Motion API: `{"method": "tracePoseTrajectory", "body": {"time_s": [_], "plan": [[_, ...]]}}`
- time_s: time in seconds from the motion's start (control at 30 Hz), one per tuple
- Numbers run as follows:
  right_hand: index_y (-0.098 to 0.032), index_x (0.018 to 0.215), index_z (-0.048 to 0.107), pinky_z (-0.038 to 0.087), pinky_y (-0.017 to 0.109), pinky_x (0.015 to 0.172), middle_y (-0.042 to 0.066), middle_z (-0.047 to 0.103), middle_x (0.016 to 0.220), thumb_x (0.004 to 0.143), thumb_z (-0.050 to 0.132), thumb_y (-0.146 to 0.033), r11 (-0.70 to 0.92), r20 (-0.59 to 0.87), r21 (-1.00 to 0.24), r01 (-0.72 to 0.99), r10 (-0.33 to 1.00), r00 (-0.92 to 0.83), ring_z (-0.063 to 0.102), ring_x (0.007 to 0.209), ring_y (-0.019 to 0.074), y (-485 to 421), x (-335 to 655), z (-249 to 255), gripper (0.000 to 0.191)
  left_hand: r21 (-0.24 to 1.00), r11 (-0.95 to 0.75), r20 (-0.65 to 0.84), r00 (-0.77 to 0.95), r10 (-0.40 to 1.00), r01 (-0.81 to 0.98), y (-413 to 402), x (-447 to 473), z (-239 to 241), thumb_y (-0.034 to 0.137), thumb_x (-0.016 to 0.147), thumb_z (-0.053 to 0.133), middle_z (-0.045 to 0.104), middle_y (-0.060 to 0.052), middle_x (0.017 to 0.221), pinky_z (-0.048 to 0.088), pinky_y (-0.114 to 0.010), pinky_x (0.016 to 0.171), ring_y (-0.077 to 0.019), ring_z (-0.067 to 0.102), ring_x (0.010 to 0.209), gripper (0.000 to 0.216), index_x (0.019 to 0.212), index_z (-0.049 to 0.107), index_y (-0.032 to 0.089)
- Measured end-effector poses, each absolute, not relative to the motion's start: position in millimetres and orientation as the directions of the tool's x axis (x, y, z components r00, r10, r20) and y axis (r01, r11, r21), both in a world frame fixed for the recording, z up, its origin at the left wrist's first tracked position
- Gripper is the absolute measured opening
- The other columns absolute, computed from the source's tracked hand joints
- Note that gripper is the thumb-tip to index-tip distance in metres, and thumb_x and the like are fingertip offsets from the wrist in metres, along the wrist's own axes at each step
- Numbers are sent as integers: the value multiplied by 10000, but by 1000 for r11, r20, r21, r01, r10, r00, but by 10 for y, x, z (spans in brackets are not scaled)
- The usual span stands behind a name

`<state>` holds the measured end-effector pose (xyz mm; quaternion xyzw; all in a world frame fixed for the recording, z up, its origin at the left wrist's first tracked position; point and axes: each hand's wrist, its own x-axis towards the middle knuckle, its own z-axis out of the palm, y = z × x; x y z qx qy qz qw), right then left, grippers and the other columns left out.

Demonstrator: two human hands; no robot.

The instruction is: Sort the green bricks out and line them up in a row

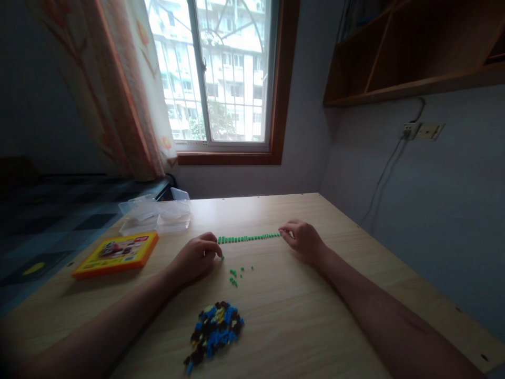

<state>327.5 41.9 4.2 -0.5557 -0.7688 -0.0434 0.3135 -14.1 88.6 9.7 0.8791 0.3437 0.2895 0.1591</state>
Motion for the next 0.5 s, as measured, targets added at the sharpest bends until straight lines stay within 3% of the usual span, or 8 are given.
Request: {"method": "tracePoseTrajectory", "body": {"time_s": [0.13,0.33,0.5], "plan": [[-207,954,755,452,255,649,57,690,846,950,522,-348,492,517,-288,822,802,-299,571,629,126,302,2976,64,272,451,-707,358,616,702,544,866,-135,94,46,716,488,640,-23,902,494,-259,768,-131,612,752,377,792,796,250],[-206,1037,745,474,316,805,89,697,925,993,472,-342,636,513,-361,682,746,-425,615,863,189,184,2625,81,309,429,-754,320,697,642,497,769,-46,104,66,770,486,641,-21,948,492,-252,775,-130,614,780,449,1011,780,306],[-210,1068,741,450,366,880,100,705,999,1020,396,-331,705,485,-317,634,695,-531,584,933,211,170,2531,70,369,491,-720,378,624,684,491,795,-10,66,58,767,460,644,-48,901,494,-267,764,-147,605,777,354,819,774,213]]}}
